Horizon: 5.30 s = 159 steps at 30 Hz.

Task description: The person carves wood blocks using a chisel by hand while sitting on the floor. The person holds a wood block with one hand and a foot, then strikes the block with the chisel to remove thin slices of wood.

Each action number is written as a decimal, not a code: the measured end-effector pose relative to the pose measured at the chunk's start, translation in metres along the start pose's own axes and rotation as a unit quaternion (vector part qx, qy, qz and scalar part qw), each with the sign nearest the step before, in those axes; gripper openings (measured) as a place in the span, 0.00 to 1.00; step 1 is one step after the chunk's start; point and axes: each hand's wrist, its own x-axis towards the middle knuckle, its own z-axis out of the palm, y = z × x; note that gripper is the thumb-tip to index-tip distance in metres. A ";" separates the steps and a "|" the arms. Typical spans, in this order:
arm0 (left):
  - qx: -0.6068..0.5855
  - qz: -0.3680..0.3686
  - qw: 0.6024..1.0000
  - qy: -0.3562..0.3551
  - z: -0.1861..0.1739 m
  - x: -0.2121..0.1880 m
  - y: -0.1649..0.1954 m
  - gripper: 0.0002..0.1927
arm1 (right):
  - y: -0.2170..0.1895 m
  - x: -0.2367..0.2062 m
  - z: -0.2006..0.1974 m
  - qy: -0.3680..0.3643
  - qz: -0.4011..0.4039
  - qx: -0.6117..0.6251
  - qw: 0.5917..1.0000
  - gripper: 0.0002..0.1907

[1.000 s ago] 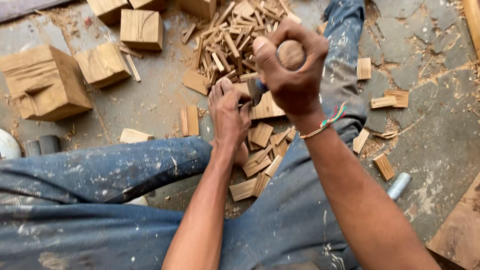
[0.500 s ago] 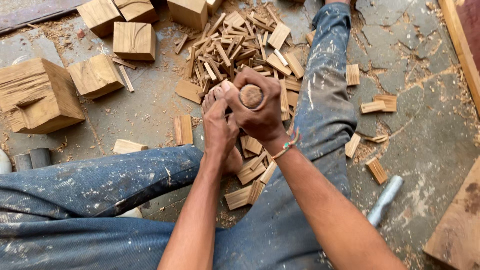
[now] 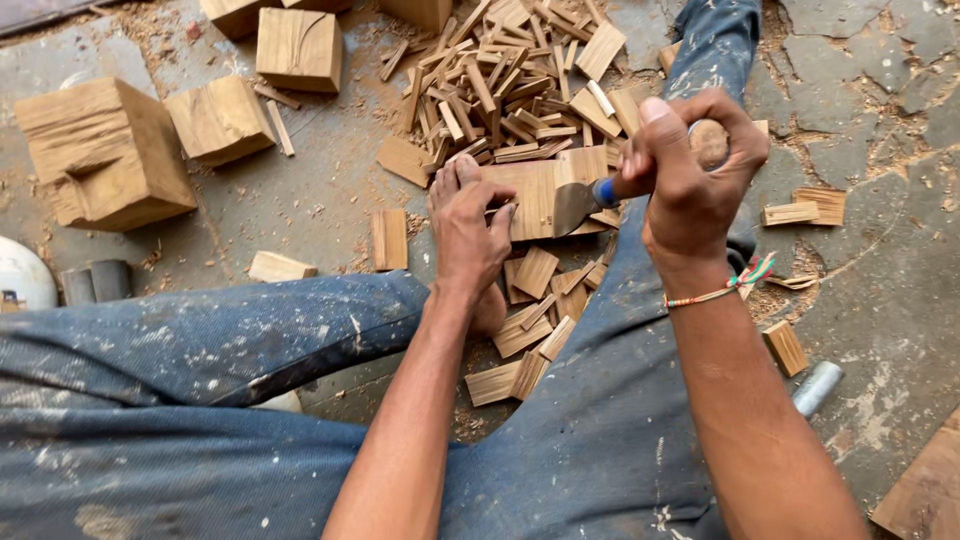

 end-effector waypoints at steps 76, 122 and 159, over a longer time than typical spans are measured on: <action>0.095 0.106 0.990 -0.019 -0.013 0.003 0.032 0.10 | -0.059 0.006 0.047 -0.117 -0.089 -0.101 0.984 0.16; -0.189 -0.102 0.976 0.020 -0.015 0.017 0.023 0.04 | -0.062 -0.018 -0.127 0.112 0.114 0.191 0.968 0.23; 0.119 0.098 0.959 -0.236 0.095 0.039 0.030 0.20 | 0.020 -0.099 -0.187 0.204 0.283 0.309 0.885 0.19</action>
